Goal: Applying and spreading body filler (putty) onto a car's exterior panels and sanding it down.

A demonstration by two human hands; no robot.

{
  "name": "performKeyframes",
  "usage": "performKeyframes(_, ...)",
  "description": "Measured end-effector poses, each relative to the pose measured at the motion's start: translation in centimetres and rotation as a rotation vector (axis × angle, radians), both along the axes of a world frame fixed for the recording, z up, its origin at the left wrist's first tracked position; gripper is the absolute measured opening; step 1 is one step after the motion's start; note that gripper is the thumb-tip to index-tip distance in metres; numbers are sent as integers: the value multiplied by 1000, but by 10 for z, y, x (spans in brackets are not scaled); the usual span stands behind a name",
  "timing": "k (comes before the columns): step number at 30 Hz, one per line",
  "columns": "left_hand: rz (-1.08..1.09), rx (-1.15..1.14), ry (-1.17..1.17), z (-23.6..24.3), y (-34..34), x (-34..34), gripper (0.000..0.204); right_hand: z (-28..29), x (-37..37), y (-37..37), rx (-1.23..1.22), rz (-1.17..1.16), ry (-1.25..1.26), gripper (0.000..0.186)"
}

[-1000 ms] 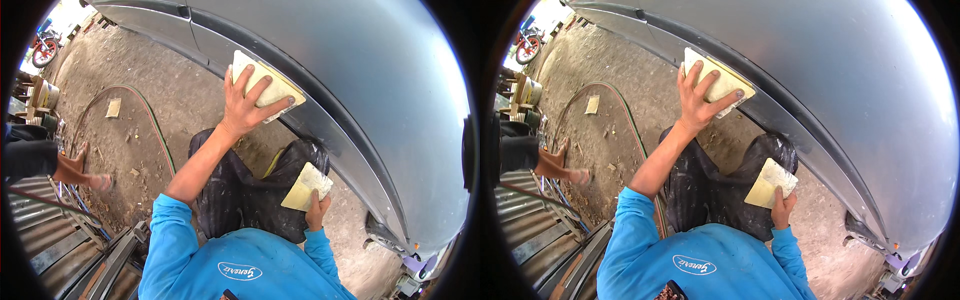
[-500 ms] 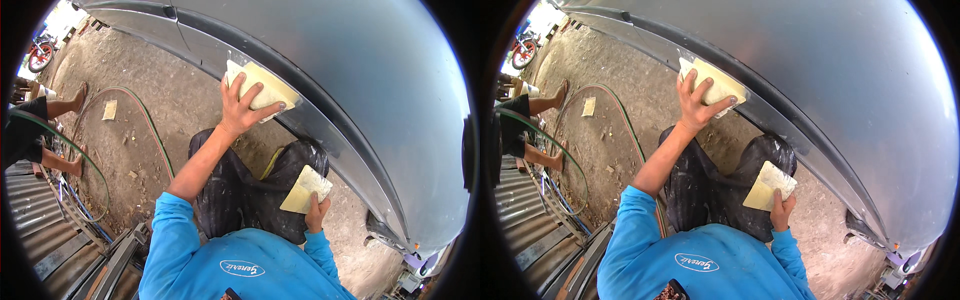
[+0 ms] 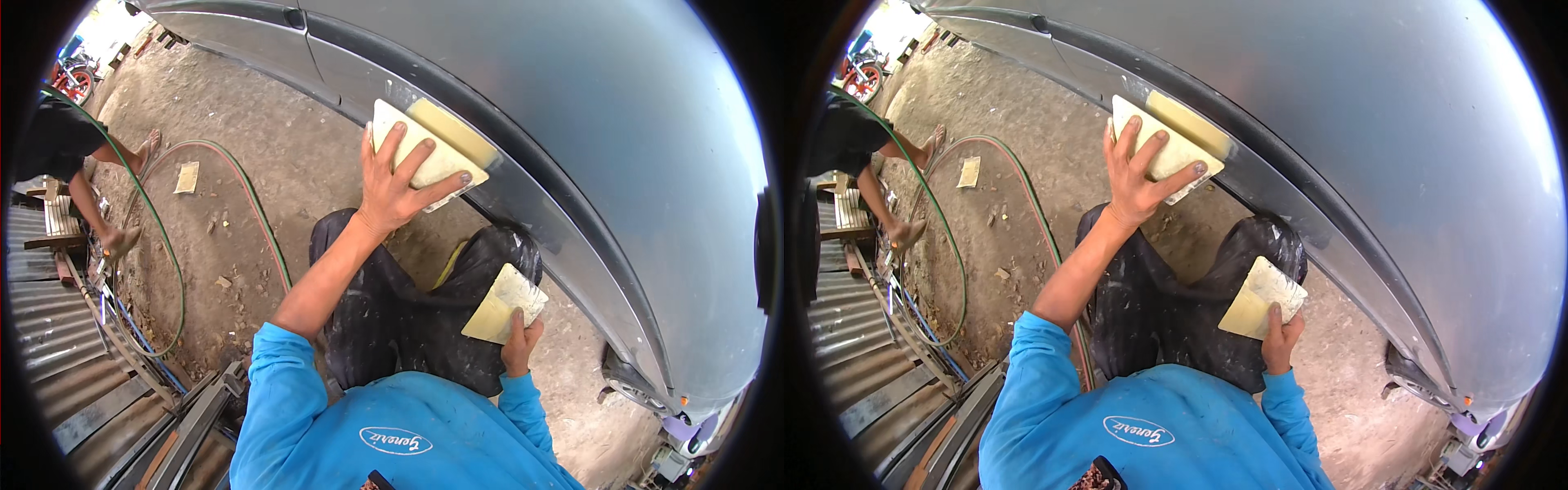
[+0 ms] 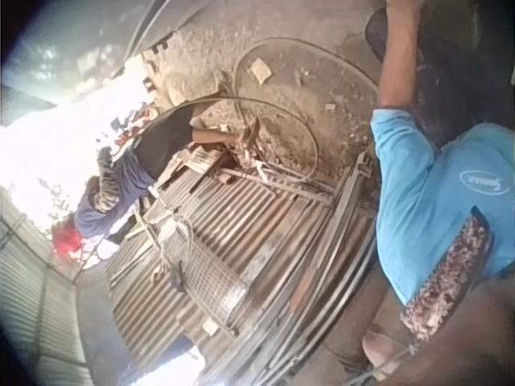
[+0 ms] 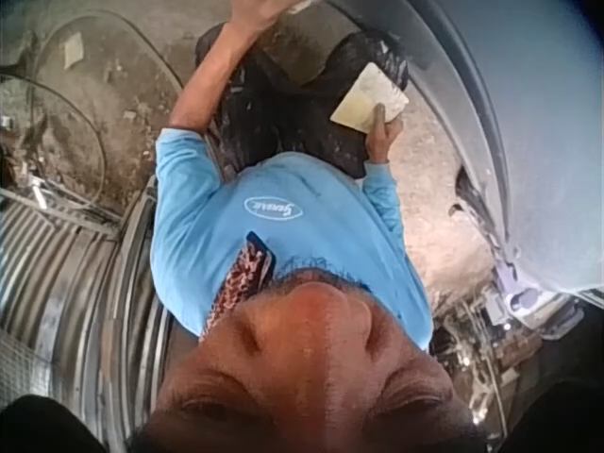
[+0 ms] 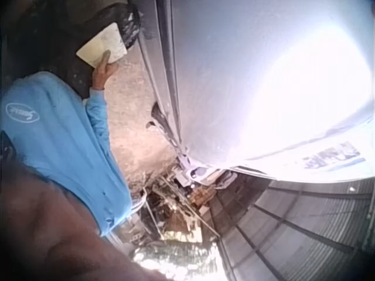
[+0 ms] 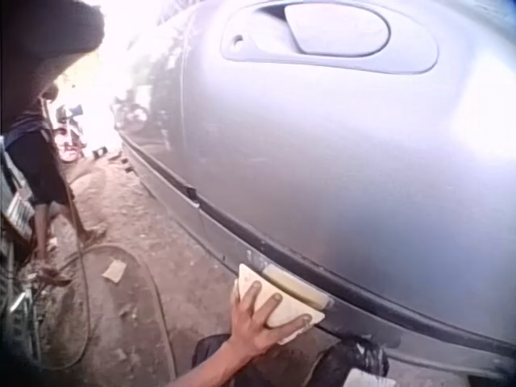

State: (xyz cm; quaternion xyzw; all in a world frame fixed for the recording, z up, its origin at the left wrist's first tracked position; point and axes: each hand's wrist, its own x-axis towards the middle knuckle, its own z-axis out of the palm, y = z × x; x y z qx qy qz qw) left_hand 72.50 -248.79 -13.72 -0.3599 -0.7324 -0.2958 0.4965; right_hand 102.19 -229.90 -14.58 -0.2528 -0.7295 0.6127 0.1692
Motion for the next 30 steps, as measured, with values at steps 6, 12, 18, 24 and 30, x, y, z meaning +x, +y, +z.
performKeyframes(6, 20, 1, 33, 17, 5, -11, 42, -5, 1, -1, -19, -34, 30, 32)
performKeyframes(12, 28, -14, 47, 26, 8, -15, 39, -6, 4, 1, -47, -26, 13, 34)
performKeyframes(18, 41, -2, 67, 19, 12, -22, 41, 1, -4, -4, -57, -52, 42, 32)
performKeyframes(24, 40, 18, 84, -8, 19, -29, 46, 3, 0, 2, -28, 4, -25, 34)
performKeyframes(30, 13, 28, 40, -47, 22, -26, 44, 3, -1, 2, -4, 13, -21, 33)
